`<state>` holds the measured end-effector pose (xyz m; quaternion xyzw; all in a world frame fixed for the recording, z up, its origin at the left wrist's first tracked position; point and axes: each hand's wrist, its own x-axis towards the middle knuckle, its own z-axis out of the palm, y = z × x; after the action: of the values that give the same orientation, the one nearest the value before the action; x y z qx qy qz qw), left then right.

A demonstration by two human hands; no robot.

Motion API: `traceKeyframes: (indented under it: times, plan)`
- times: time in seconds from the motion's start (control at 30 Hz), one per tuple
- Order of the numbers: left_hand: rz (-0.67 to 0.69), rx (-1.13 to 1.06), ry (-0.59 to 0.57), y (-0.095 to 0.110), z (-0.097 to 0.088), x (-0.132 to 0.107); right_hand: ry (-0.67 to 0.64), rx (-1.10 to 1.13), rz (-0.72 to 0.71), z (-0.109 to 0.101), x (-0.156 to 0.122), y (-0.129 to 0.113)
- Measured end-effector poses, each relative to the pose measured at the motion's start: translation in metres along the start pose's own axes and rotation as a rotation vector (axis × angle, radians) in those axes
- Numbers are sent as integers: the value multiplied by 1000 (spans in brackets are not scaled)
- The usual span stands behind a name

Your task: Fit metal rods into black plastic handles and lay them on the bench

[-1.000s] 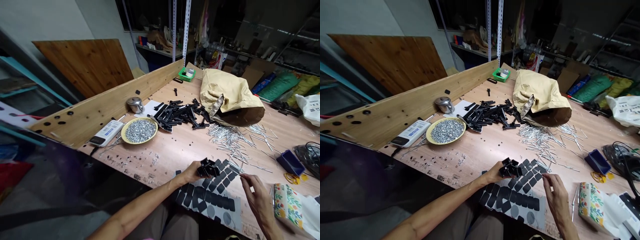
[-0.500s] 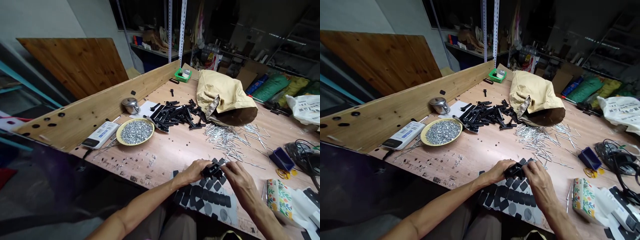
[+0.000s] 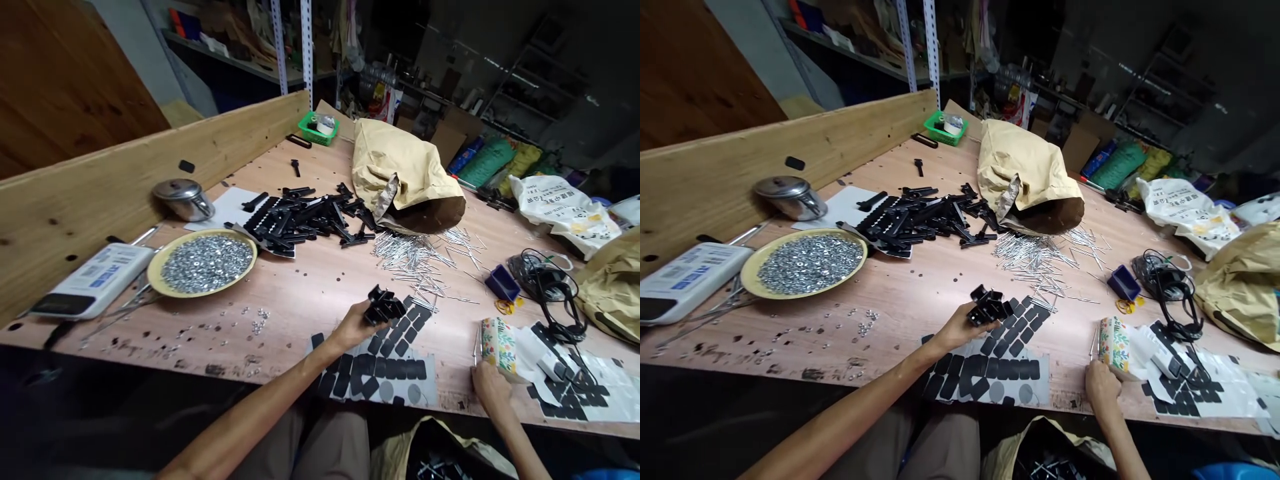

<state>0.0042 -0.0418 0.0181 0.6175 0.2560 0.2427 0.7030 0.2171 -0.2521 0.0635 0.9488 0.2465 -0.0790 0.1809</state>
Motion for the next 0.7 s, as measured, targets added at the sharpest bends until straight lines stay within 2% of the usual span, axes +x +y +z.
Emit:
traceKeyframes:
  times: [0.1,0.2,0.27,0.33,0.4,0.47,0.53,0.6,0.7]
  plan:
    - [-60,-67,-75,0,1,2,42,3,21,8,-8,-4]
    - [-12,-103,-149,1,-2,3,160,69,-41,-9,-3,-4]
    - [15,-95,-201,2,-5,5,366,236,-245,-29,0,-9]
    - [-5,-100,-246,4,-6,6,575,450,-553,-51,-2,-22]
    - [-41,-118,-251,6,-6,6,690,560,-825,-71,-11,-39]
    - [-61,-122,-230,7,-4,6,762,518,-988,-87,-23,-58]
    - [-61,-112,-223,9,-1,6,846,388,-1084,-99,-31,-74]
    - [-60,-96,-237,12,2,6,898,230,-1136,-106,-36,-85]
    - [-38,-27,-225,16,4,6,865,60,-1177,-110,-36,-94]
